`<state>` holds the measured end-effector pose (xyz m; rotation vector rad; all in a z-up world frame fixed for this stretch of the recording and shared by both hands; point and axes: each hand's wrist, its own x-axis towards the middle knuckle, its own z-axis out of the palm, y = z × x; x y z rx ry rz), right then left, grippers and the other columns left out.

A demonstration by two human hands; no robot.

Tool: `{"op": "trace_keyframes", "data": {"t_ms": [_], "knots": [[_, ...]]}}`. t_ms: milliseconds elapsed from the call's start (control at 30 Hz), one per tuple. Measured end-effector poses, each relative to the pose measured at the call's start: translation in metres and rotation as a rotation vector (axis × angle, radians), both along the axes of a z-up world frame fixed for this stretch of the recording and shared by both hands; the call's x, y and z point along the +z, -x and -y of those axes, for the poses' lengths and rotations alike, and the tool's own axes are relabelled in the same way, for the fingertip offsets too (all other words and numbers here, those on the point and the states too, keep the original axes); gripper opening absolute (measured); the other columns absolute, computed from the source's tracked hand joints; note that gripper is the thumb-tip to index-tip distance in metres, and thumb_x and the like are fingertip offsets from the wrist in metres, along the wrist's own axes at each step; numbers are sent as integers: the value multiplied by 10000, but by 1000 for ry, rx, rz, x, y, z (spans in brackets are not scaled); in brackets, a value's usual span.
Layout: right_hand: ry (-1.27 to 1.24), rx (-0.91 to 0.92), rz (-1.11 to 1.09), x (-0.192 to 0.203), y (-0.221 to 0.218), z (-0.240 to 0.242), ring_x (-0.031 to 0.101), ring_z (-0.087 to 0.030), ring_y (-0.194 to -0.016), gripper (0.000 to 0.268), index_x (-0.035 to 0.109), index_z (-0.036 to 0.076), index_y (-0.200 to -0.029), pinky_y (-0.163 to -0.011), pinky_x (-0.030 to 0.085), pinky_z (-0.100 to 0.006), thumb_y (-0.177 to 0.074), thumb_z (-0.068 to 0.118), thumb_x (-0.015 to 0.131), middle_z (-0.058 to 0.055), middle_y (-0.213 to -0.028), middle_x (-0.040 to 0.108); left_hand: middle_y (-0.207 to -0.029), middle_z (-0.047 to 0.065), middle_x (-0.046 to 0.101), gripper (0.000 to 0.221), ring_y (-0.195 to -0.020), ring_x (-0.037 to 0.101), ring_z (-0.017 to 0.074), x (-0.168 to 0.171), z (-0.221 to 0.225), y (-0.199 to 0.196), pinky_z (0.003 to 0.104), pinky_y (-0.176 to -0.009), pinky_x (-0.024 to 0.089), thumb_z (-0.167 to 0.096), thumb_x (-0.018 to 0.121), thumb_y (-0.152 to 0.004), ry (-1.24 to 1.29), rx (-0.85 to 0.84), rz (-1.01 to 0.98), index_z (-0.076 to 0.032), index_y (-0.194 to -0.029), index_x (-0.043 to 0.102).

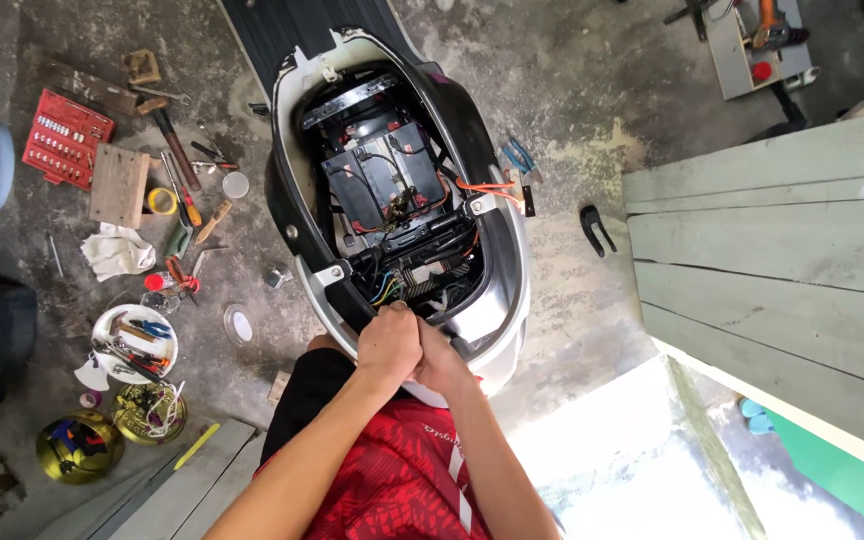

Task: The person sits on the floor beside a scooter and uses a screwdriver to remove screws from the rear body panel. They then work inside the opened under-seat compartment, handling wiring and components, and finally pick up a small electrical part from the floor.

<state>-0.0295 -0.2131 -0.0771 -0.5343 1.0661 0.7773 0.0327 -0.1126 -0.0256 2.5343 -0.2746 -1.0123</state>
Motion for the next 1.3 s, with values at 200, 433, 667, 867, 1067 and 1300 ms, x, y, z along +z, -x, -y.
{"op": "trace_keyframes", "data": {"t_ms": [200,433,667,867,1067,1300], "knots": [[-332,-459,16,-19,18,-17,662,-197,-982,305,669,132,-1093,-902,552,-365,-1046,400,531,-19,-1057,722,-995,281,709,217,-909,727,420,12,2,-3,476,-780,610,-71,593,-829,42,89,-39,57,-1003,616],[-265,-578,1,16,7,-20,658,-205,-1022,256,665,125,-1122,-946,543,-363,-1053,314,507,-36,-1097,716,-967,277,696,276,-767,734,435,19,4,2,537,-760,577,-123,589,-879,-43,59,-69,63,-1083,571],[-172,-532,-59,9,5,-18,676,-175,-924,183,697,91,-1052,-847,564,-327,-1021,243,599,-36,-1009,733,-963,310,684,269,-768,717,466,24,3,4,514,-671,604,-142,548,-918,-21,200,-136,77,-1071,574],[91,-303,-228,-10,7,-23,614,-121,-730,121,711,110,-907,-650,514,-295,-968,215,715,14,-816,676,-948,328,692,290,-867,693,498,24,-9,7,552,-756,569,-200,540,-952,71,415,-186,61,-1067,595],[-36,-186,-147,-37,12,4,586,-111,-658,199,651,134,-825,-597,518,-300,-980,257,679,39,-734,630,-952,329,696,356,-910,683,503,32,1,-3,555,-824,548,-238,595,-913,124,577,-188,47,-1124,568],[40,-100,-157,-15,-14,14,633,-162,-736,239,709,111,-937,-660,545,-323,-998,330,637,-24,-851,696,-1264,283,602,673,-904,702,440,99,-5,-14,464,-700,592,-103,671,-790,91,121,-107,-8,-1424,465]]}}
